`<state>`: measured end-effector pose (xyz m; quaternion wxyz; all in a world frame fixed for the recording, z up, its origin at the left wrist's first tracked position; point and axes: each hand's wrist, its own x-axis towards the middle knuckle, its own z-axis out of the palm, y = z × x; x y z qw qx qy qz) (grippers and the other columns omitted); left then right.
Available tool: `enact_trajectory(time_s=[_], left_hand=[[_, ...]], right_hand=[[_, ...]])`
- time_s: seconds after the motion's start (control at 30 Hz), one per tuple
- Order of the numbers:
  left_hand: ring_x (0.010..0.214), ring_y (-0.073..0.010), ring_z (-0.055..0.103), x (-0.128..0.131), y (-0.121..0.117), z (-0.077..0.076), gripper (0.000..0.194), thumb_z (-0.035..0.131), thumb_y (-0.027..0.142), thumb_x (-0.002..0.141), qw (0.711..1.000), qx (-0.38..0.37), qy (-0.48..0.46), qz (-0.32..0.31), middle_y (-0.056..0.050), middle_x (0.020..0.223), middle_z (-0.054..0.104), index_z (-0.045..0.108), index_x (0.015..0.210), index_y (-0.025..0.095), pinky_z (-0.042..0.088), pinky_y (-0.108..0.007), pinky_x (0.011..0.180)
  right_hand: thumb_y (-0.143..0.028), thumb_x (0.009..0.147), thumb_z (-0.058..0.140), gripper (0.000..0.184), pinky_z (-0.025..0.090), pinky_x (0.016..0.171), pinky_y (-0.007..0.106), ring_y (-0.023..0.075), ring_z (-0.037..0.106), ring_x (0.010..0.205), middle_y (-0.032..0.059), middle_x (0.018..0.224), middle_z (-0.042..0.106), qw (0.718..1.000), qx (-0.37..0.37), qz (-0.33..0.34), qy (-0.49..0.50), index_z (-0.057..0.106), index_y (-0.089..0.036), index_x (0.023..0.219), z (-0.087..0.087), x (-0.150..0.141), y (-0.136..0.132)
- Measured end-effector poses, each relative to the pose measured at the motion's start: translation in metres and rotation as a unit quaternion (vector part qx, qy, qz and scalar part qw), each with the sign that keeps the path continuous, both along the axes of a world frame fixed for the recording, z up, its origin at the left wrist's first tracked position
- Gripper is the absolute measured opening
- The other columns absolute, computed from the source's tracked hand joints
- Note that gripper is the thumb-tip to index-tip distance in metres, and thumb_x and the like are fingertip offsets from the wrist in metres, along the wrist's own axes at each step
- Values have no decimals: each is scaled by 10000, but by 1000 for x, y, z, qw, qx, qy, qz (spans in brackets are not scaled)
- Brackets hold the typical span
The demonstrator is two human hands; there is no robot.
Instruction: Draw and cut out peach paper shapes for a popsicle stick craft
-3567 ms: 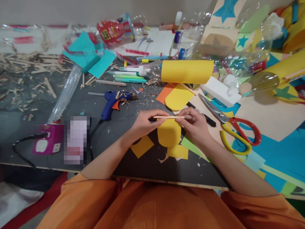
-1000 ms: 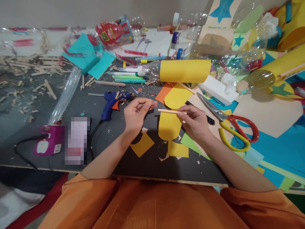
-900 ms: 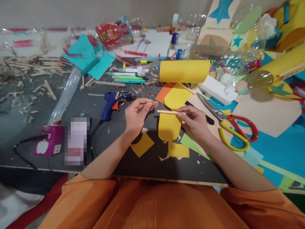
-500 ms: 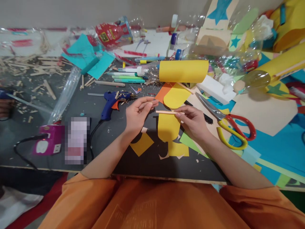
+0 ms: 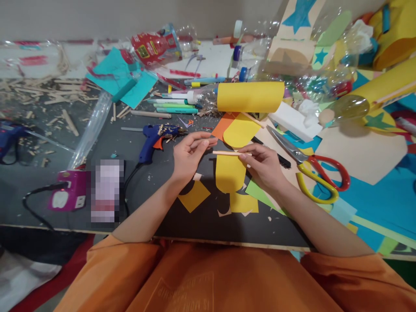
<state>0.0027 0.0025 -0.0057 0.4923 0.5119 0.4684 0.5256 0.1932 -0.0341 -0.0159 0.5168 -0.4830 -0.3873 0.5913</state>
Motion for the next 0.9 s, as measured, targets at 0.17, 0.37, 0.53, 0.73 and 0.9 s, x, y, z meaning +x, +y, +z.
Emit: enact_trajectory(time_s=[0.17, 0.37, 0.53, 0.73, 0.9], left_hand=[[575, -145, 724, 1, 2, 2, 378, 739, 542, 749, 1000, -3, 7, 24, 1, 629, 735, 637, 740, 179, 594, -223, 593], [352, -75, 530, -6, 5, -1, 470, 637, 594, 821, 995, 54, 60, 53, 68, 417, 533, 506, 608, 197, 451, -187, 420], [977, -176, 673, -10, 6, -8, 305, 611, 491, 891, 972, 175, 151, 26, -53, 1047, 689, 621, 1083, 254, 546, -286, 808], [966, -182, 677, -7, -4, 3, 287, 577, 398, 906, 964, 127, 187, -142, -58, 1077, 712, 647, 1128, 230, 537, -297, 842], [819, -162, 682, -1, -6, 9, 161, 590, 302, 855, 937, 90, 258, -218, -18, 895, 748, 719, 921, 231, 516, -269, 775]], right_hand=[[-338, 688, 797, 144, 384, 558, 266, 111, 524, 597, -16, 680, 641, 1000, -4, -1, -13, 724, -225, 743, 2, 0, 1], [-355, 700, 793, 156, 367, 535, 262, 107, 505, 584, -16, 683, 629, 1000, -5, 5, -20, 723, -228, 756, 2, 1, 0], [-375, 701, 793, 174, 385, 539, 272, 113, 510, 583, -15, 676, 629, 1000, -4, 8, -28, 716, -228, 750, 3, 0, -1], [-318, 736, 779, 104, 442, 591, 272, 117, 580, 634, -7, 752, 704, 998, 21, 25, -58, 739, -242, 793, -4, 3, -2], [-380, 783, 729, 154, 489, 592, 303, 150, 618, 638, 9, 754, 710, 990, 56, 33, -122, 720, -230, 814, -3, 3, -4]])
